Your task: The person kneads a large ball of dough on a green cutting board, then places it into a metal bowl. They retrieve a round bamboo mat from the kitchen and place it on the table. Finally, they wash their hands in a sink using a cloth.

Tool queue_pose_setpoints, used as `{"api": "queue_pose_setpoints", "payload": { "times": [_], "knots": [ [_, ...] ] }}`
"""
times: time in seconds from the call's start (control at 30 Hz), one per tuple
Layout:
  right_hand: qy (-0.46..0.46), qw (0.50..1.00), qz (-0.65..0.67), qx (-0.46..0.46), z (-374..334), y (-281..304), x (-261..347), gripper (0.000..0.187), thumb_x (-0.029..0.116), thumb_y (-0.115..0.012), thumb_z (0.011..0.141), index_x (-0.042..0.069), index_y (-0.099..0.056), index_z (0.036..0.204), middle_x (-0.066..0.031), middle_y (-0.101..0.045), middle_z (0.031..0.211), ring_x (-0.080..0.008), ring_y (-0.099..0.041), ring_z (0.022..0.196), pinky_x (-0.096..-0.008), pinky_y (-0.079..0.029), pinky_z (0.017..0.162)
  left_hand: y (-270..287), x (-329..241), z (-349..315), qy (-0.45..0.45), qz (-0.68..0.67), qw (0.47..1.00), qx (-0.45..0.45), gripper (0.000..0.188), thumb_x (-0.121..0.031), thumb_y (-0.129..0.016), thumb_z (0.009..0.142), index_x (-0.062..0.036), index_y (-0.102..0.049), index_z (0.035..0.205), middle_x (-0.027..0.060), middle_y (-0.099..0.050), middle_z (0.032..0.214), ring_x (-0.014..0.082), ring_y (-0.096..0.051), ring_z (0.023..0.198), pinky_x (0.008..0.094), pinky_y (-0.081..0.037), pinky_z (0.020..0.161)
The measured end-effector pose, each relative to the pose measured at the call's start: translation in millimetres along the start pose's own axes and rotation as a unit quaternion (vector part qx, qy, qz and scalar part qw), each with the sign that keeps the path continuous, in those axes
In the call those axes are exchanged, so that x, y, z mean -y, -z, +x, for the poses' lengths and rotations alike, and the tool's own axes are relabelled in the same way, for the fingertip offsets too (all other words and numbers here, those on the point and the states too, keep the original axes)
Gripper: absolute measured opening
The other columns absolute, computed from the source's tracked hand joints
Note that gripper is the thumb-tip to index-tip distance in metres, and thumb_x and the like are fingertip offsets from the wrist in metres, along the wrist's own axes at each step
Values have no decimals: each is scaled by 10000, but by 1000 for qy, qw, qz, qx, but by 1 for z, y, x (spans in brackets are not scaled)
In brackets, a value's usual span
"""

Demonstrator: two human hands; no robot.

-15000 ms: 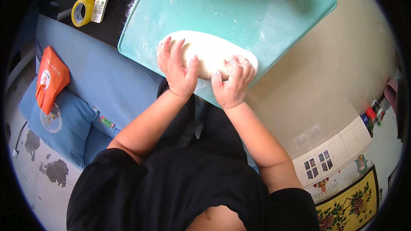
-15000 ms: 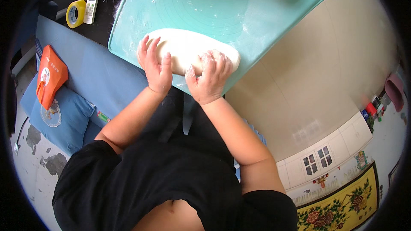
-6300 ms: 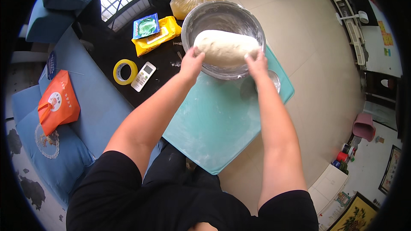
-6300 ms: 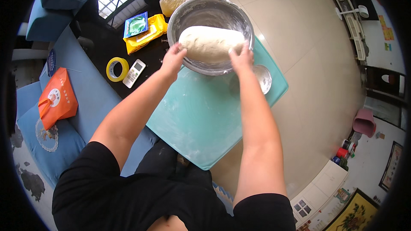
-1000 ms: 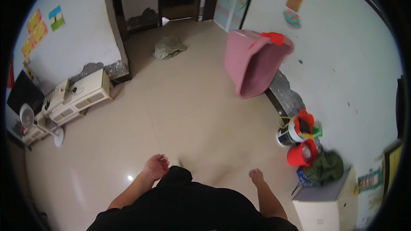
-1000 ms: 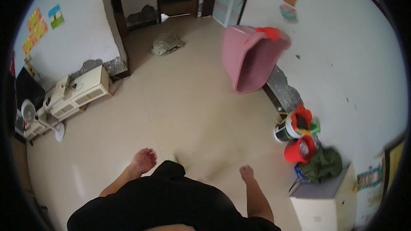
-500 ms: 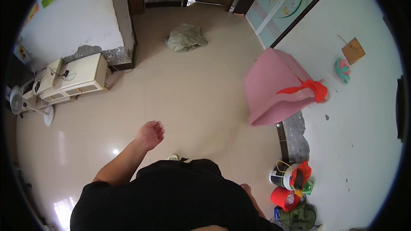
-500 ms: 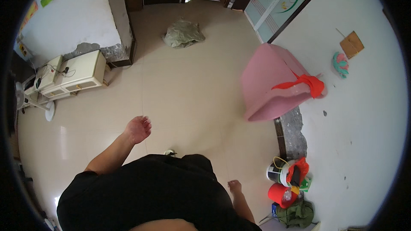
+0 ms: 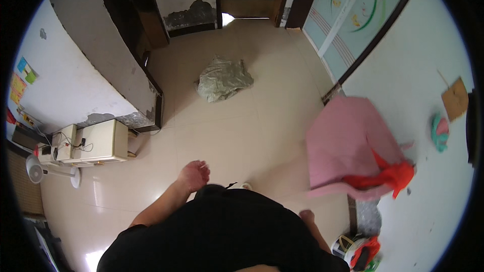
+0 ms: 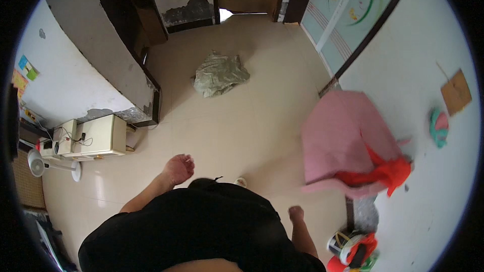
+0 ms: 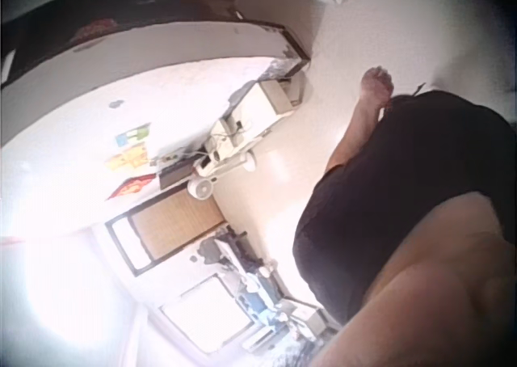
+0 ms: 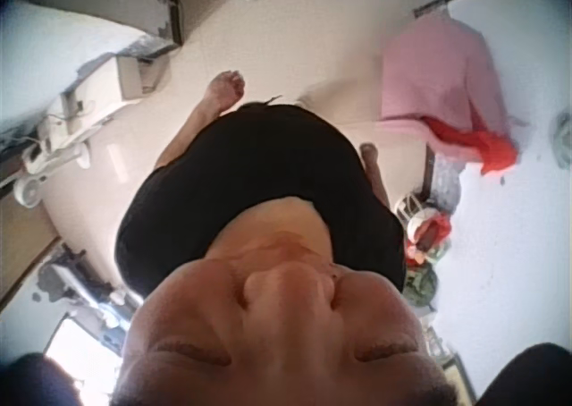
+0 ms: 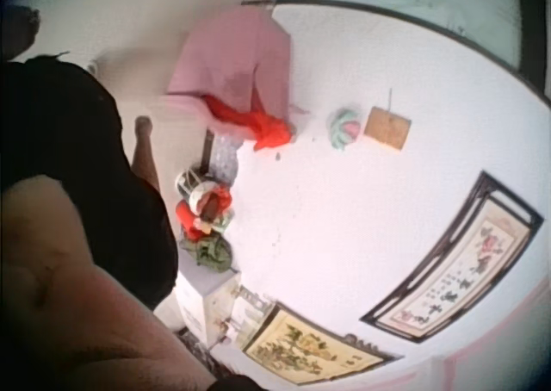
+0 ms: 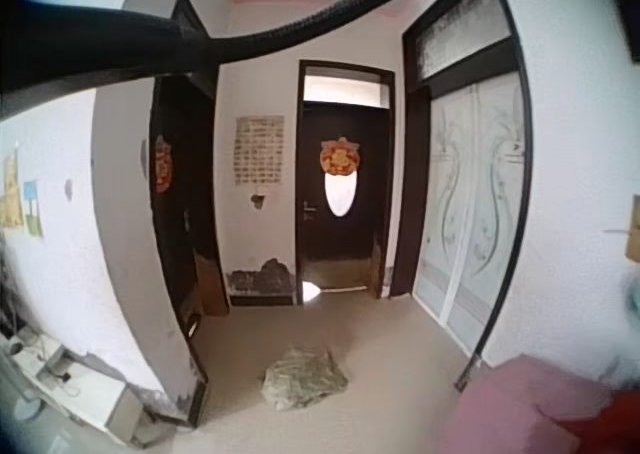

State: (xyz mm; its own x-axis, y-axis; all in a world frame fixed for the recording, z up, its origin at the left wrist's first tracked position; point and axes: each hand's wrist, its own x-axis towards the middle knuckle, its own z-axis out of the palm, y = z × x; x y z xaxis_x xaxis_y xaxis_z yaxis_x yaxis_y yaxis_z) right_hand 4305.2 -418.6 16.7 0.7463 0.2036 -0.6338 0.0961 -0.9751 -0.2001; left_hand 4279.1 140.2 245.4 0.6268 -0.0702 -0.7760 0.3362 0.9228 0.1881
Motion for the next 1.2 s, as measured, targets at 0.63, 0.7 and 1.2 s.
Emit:
{"api": "queue_pose_setpoints", "payload": {
  "times": [0.63,0.7,1.2],
  "knots": [
    [155,980,9,-125,475,439,98,202,230,-497,787,46,-566,740,-198,-586,786,-357,-557,742,-436,-447,614,-351,-364,393,-77,-43,992,95,218,-257,-403,862,-107,-523,757,25,-556,726,193,-531,673,288,-433,590],
    [-33,934,342,-99,507,421,19,174,200,-497,782,46,-565,739,-187,-589,770,-325,-572,734,-436,-448,599,-457,-391,433,-75,-12,991,108,220,-253,-398,867,-107,-534,773,28,-572,742,195,-548,692,301,-443,599],
    [73,990,1,-118,914,839,149,304,268,-444,819,5,-588,869,-220,-581,940,-372,-552,866,-439,-437,771,-687,-529,662,-72,20,997,22,220,-276,-434,860,-114,-565,789,29,-590,729,198,-552,681,323,-425,623]
  ]
}}
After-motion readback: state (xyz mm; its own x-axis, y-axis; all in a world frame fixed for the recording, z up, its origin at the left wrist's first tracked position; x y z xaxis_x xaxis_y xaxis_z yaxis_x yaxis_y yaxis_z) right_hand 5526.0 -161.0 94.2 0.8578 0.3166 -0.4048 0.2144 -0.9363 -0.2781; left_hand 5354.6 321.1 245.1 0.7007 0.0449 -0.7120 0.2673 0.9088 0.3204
